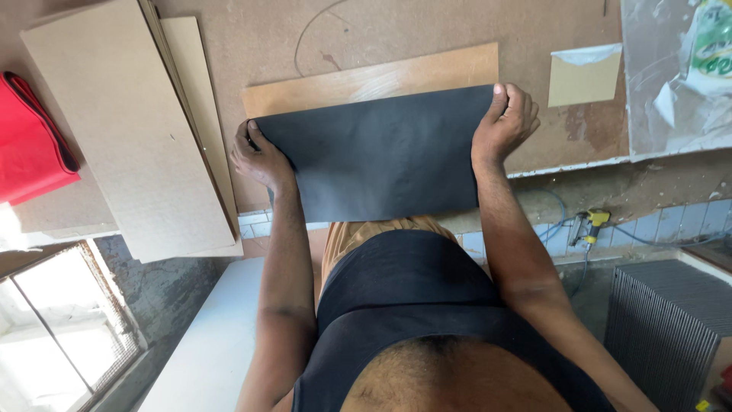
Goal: The person applies glue to rectangular cardboard pieces using a small block, then places dark sheets on top and presses them down. The person uses a utility knife to trim excess material from the edges. The process is repeated for multiple pieces.
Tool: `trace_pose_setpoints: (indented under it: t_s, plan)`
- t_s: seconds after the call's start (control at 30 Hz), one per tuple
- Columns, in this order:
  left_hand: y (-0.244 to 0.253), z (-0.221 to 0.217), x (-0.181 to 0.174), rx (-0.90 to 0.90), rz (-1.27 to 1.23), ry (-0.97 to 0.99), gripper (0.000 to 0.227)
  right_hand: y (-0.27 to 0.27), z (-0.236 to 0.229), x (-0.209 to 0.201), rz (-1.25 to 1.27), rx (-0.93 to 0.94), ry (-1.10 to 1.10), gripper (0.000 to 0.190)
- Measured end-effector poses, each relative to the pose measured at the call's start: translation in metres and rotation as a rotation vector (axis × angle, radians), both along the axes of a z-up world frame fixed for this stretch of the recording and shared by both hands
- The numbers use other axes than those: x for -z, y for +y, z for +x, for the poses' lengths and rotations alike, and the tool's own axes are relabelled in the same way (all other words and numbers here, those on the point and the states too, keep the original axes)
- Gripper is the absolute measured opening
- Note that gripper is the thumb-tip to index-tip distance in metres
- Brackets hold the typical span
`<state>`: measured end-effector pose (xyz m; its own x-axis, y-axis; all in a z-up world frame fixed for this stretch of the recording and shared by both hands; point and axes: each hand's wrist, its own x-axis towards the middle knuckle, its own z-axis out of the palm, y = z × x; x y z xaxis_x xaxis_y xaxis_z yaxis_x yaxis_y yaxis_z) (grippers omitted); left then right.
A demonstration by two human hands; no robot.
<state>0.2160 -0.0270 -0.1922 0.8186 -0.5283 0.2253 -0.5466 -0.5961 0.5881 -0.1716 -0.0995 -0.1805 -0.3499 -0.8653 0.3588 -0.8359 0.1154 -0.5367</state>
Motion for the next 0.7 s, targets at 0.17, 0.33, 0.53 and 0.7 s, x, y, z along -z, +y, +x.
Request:
trace_pose_setpoints:
  t_s: [0.17,0.33,0.53,0.7]
  plan:
    - [-0.024,0.017,0.008,0.032,0.027,-0.095,0.020,-0.027,0.003,0.018,0.066,0.046,0.046,0.018]
    - [-0.039,0.026,0.012,0.023,0.045,0.092,0.025,-0.050,-0.001,0.034,0.090,0.046,0.017,0.014]
    - [-0.046,0.026,0.010,0.018,0.120,0.084,0.025,-0.060,-0.005,0.039,0.156,0.070,0.012,0.015]
    - [-0.049,0.027,0.007,0.014,0.136,0.092,0.024,-0.064,-0.003,0.037,0.154,0.082,-0.017,0.016]
